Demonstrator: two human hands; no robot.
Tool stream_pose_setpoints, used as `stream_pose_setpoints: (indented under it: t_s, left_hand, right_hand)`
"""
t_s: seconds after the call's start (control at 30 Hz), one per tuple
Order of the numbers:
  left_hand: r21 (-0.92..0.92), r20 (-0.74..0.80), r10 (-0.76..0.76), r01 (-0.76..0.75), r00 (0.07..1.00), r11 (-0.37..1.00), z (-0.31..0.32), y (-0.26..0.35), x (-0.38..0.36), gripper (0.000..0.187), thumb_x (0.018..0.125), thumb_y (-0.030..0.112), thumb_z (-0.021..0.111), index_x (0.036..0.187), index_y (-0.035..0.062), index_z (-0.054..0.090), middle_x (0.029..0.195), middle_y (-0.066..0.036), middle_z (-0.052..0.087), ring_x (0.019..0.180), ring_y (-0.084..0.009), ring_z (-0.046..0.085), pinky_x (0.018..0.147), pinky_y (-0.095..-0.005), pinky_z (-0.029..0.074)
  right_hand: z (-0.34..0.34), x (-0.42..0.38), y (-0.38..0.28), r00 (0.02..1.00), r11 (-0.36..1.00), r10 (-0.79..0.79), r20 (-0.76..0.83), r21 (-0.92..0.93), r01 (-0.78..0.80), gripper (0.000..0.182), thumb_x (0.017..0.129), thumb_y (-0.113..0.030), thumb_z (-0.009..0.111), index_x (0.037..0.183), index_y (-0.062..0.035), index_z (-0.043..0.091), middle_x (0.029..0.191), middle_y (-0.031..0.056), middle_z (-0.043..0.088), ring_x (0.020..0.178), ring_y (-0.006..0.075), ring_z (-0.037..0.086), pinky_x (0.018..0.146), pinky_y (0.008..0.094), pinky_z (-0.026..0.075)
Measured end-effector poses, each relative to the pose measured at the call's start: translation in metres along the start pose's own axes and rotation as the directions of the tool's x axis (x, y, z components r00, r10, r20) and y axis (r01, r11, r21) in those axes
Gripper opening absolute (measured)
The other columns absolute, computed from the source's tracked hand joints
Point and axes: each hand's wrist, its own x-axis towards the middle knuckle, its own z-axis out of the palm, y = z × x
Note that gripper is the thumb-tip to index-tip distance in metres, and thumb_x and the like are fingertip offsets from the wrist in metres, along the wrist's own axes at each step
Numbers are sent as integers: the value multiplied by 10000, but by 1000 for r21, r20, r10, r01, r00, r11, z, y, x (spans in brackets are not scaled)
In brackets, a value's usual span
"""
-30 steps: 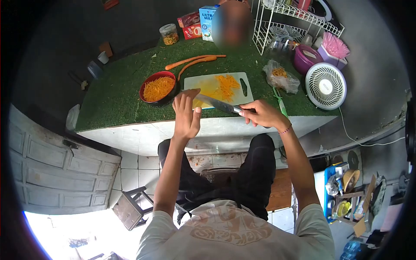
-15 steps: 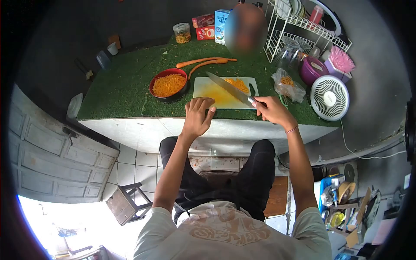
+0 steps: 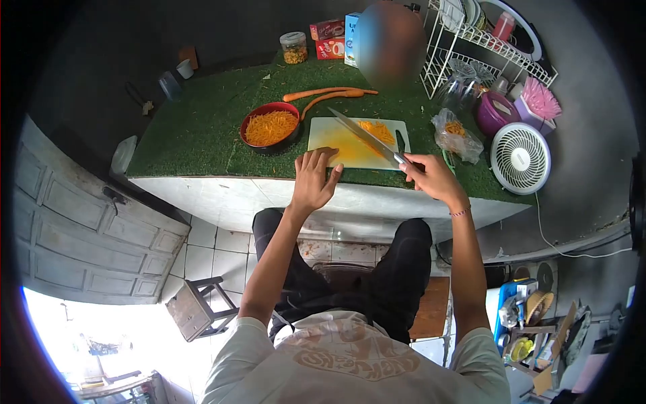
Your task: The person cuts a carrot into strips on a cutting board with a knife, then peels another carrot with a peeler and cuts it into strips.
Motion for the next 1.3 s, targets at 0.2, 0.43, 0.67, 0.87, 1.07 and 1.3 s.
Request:
stream_pose_setpoints:
  t_s: [0.2,0.43,0.67,0.87,1.07,1.3]
  left_hand:
    - [112,-44,187,-181,981,977,-17,37,16,509,990,321,586,1390,21,491,1417,-164,508,1335,-343,449,1127,-537,289]
    - [360,175,191,-243,966,901,5,38,34,575,1016,499,481,1372,54,562,1408,-127,551,1421,-301,417,1138,-686,179]
    - [395,230,186,-266,955,879,23,28,45,640,1014,617,393,1392,138,584,1390,-98,559,1341,-289,471,1110,-720,147]
    - [262,241,229,-290,943,920,16,33,49,662,995,646,409,1381,143,602,1397,-97,550,1345,-294,456,1123,-679,130]
    - [338,187,230,-282,955,898,17,29,48,684,996,614,429,1442,105,529,1514,-105,469,1438,-319,357,1132,-652,124]
    - [271,47,186,-192,981,943,-5,19,70,603,958,440,593,1436,89,487,1450,-125,488,1359,-347,421,1104,-563,258]
  right_hand:
    - [17,-20,-5,915,908,-348,-203,-315,275,408,867,-260,783,1256,-159,720,879,140,736,654,262,680,607,367,521]
    - [39,-30,-11,850,783,-481,-217,-542,305,408,849,-220,789,1248,-170,722,787,72,648,648,239,624,600,370,498]
    - [46,-31,-9,888,757,-417,-194,-614,222,375,870,-246,750,1238,-188,707,783,56,649,734,233,673,635,388,552]
    - [51,-25,-9,886,770,-422,-194,-592,237,365,868,-256,748,1225,-191,712,805,60,667,747,242,681,641,397,559]
    - [49,-29,-6,888,856,-384,-252,-458,240,386,877,-261,747,1249,-163,708,804,97,665,735,268,676,638,410,539]
    - [22,-27,30,864,959,-43,-502,-264,-106,413,930,-256,681,1291,-55,671,887,222,705,795,367,699,711,448,541]
